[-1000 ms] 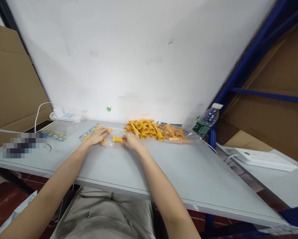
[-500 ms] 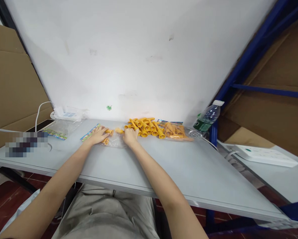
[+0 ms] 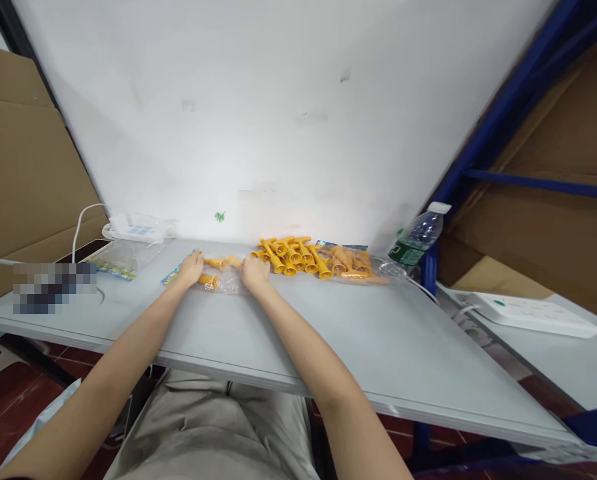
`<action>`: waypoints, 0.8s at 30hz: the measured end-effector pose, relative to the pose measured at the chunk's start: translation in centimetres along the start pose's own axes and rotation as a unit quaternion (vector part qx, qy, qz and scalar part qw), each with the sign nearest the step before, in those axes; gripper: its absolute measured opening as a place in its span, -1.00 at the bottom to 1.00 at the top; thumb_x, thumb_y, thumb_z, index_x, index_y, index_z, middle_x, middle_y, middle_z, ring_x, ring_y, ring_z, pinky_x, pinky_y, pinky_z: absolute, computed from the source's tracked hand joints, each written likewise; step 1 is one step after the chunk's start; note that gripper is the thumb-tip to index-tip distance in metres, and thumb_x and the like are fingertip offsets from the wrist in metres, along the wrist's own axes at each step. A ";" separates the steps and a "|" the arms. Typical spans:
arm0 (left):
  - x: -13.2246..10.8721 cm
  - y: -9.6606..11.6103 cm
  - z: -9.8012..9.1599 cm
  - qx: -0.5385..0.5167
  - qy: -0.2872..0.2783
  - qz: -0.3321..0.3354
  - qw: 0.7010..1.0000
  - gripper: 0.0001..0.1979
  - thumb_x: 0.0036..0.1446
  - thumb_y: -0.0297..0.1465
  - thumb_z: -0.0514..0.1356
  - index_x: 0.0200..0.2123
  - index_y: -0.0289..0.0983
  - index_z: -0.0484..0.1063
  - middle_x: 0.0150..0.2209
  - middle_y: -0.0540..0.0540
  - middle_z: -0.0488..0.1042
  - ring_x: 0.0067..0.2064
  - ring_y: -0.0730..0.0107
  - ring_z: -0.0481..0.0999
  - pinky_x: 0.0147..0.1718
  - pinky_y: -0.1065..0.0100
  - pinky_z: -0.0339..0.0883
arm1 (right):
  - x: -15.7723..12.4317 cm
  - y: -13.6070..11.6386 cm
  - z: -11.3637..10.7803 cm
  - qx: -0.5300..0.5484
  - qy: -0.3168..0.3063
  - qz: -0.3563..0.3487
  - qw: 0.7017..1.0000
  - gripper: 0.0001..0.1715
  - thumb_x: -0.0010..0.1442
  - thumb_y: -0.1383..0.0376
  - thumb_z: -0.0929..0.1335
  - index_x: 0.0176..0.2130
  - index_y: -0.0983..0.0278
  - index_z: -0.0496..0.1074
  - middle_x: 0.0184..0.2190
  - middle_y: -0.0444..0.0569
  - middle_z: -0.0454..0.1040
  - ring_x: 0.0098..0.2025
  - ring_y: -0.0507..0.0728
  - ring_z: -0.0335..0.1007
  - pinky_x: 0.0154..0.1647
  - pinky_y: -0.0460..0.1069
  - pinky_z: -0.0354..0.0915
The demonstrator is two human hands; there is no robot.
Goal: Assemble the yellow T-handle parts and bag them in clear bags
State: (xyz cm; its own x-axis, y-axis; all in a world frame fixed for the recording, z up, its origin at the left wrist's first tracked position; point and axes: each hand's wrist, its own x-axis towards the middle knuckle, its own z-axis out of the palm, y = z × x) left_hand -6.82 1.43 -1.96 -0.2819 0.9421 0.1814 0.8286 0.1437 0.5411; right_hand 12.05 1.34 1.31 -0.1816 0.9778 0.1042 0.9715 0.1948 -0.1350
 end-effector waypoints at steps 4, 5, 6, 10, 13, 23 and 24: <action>0.3 -0.5 0.3 0.003 -0.001 0.013 1.000 -0.53 0.25 -0.43 -0.17 0.10 -0.29 0.37 0.18 -0.21 0.38 0.24 0.20 0.30 0.20 0.21 0.16 | 0.1 -0.1 -0.1 0.016 0.003 0.013 1.000 -0.66 0.30 0.30 0.24 -0.07 0.38 0.51 -0.10 0.24 0.55 0.00 0.25 0.46 -0.07 0.03 0.23; 0.3 -0.6 0.4 0.010 -0.005 0.019 1.000 -0.54 0.25 -0.43 -0.17 0.07 -0.27 0.40 0.17 -0.20 0.39 0.24 0.20 0.30 0.20 0.20 0.16 | 0.1 0.0 -0.1 0.023 0.002 0.019 1.000 -0.66 0.30 0.30 0.24 -0.07 0.37 0.51 -0.09 0.23 0.55 0.00 0.24 0.46 -0.08 0.03 0.23; 0.3 -0.6 0.5 0.018 -0.008 0.025 0.999 -0.54 0.25 -0.41 -0.16 0.05 -0.25 0.42 0.15 -0.20 0.40 0.23 0.20 0.31 0.19 0.19 0.17 | 0.1 0.0 -0.1 0.030 0.002 0.024 0.999 -0.66 0.30 0.29 0.24 -0.07 0.36 0.51 -0.09 0.21 0.55 0.00 0.24 0.46 -0.08 0.03 0.24; 0.3 -0.6 0.5 0.049 -0.010 0.029 0.998 -0.58 0.26 -0.39 -0.15 -0.02 -0.19 0.45 0.05 -0.18 0.45 0.17 0.19 0.37 0.14 0.18 0.23 | 0.0 0.1 0.0 0.043 -0.003 0.030 0.999 -0.67 0.31 0.26 0.23 -0.08 0.31 0.51 -0.08 0.17 0.55 0.01 0.25 0.46 -0.08 0.05 0.25; 0.1 -0.4 0.4 0.072 -0.010 0.033 0.997 -0.59 0.26 -0.39 -0.15 -0.03 -0.19 0.45 0.03 -0.19 0.46 0.14 0.18 0.40 0.12 0.17 0.25 | -0.1 0.0 0.1 0.040 -0.001 0.033 0.999 -0.67 0.31 0.27 0.23 -0.09 0.32 0.52 -0.09 0.19 0.55 0.00 0.25 0.46 -0.07 0.05 0.25; 0.0 -0.3 0.4 -0.011 0.006 0.041 0.999 -0.55 0.25 -0.43 -0.15 0.09 -0.29 0.37 0.16 -0.20 0.40 0.22 0.24 0.32 0.22 0.23 0.14 | 0.6 0.2 1.5 0.110 0.029 -0.109 0.987 -0.64 0.23 0.41 0.28 0.00 0.35 0.49 0.03 0.17 0.46 0.10 0.17 0.36 0.05 -0.03 0.22; 0.0 -0.3 0.3 -0.030 0.016 0.029 0.999 -0.54 0.24 -0.44 -0.15 0.11 -0.30 0.35 0.17 -0.20 0.39 0.23 0.25 0.31 0.22 0.24 0.14 | 0.7 0.3 1.8 0.140 0.036 -0.134 0.980 -0.58 0.20 0.45 0.28 0.04 0.33 0.46 0.08 0.15 0.43 0.13 0.14 0.33 0.08 -0.03 0.21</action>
State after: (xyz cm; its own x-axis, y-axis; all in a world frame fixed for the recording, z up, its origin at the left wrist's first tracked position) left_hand -6.91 1.50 -2.37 -0.2503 0.9382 0.2391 0.8133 0.0698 0.5776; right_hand 11.94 2.23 -0.42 -0.4035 0.8825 0.2415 0.8090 0.4674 -0.3564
